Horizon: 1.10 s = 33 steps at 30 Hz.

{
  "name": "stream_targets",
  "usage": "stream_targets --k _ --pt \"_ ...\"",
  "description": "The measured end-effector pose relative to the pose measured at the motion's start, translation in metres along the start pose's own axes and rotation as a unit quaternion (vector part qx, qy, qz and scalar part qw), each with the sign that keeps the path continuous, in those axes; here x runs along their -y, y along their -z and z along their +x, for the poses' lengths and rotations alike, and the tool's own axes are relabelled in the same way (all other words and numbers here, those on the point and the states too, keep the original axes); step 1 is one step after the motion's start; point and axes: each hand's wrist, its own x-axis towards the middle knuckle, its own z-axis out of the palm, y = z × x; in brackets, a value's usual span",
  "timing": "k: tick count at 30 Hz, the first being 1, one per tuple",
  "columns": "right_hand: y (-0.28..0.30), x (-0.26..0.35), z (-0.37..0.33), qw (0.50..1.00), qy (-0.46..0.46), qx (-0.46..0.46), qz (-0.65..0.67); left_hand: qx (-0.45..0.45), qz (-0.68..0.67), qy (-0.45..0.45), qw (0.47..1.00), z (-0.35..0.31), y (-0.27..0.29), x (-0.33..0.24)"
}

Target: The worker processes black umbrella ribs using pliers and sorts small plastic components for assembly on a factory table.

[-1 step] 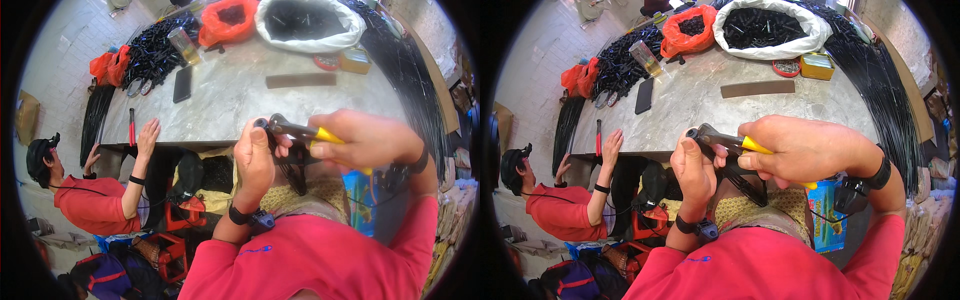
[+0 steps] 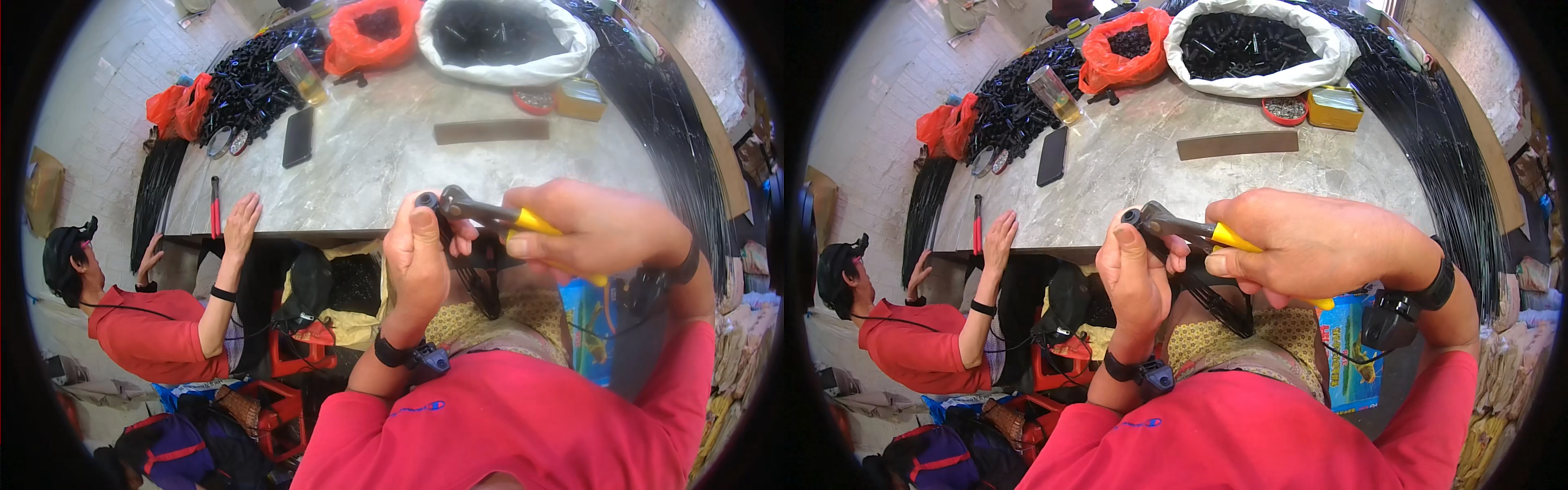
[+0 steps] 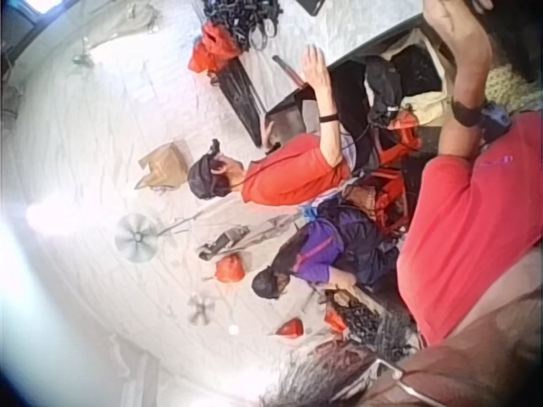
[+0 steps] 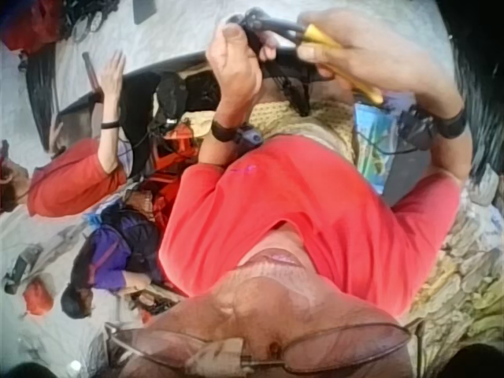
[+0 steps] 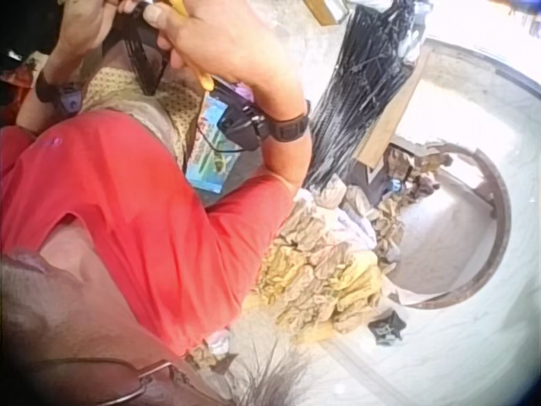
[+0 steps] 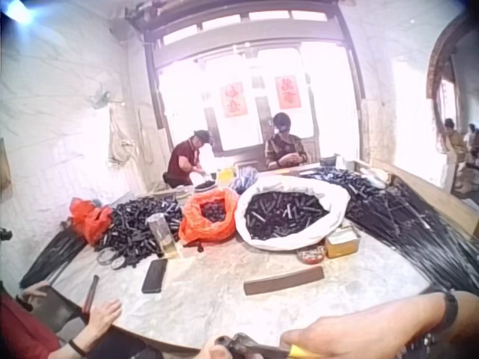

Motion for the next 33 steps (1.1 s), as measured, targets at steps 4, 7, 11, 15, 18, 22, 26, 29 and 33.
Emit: stream_targets --k 4,7,11,15,18,22,26,29,33 --pt "0.000 0.001 -0.002 1.000 -0.015 -0.012 0.010 -0.001 0.003 0.002 1.000 0.003 -0.002 0.008" --pt "-0.006 -0.022 0.002 0.997 0.064 -0.023 0.046 0.002 -0.031 0.004 1.000 0.002 -0.001 0.009" --pt "-0.002 -0.048 0.003 0.989 0.052 -0.050 0.131 0.005 -0.065 -0.007 0.998 0.005 0.008 0.022" --pt "0.002 -0.138 0.019 0.931 -0.015 -0.343 -0.122 -0.032 0.082 0.114 0.990 -0.018 0.022 0.065" --pt "0.011 -0.215 0.039 0.836 -0.147 -0.427 -0.311 -0.025 0.175 0.175 0.969 -0.045 0.047 0.103" --pt "0.020 -0.269 0.044 0.772 -0.167 -0.489 -0.371 -0.062 0.181 0.253 0.948 -0.075 0.083 0.138" --pt "0.012 -0.267 0.041 0.694 -0.129 -0.529 -0.471 -0.116 0.057 0.339 0.932 -0.075 0.101 0.118" --pt "-0.017 -0.220 0.031 0.841 0.035 -0.479 -0.248 -0.117 0.050 0.287 0.949 -0.060 0.113 0.073" --pt "-0.064 -0.187 0.005 0.964 0.071 -0.175 0.185 -0.108 -0.049 0.239 0.964 -0.042 0.121 0.033"
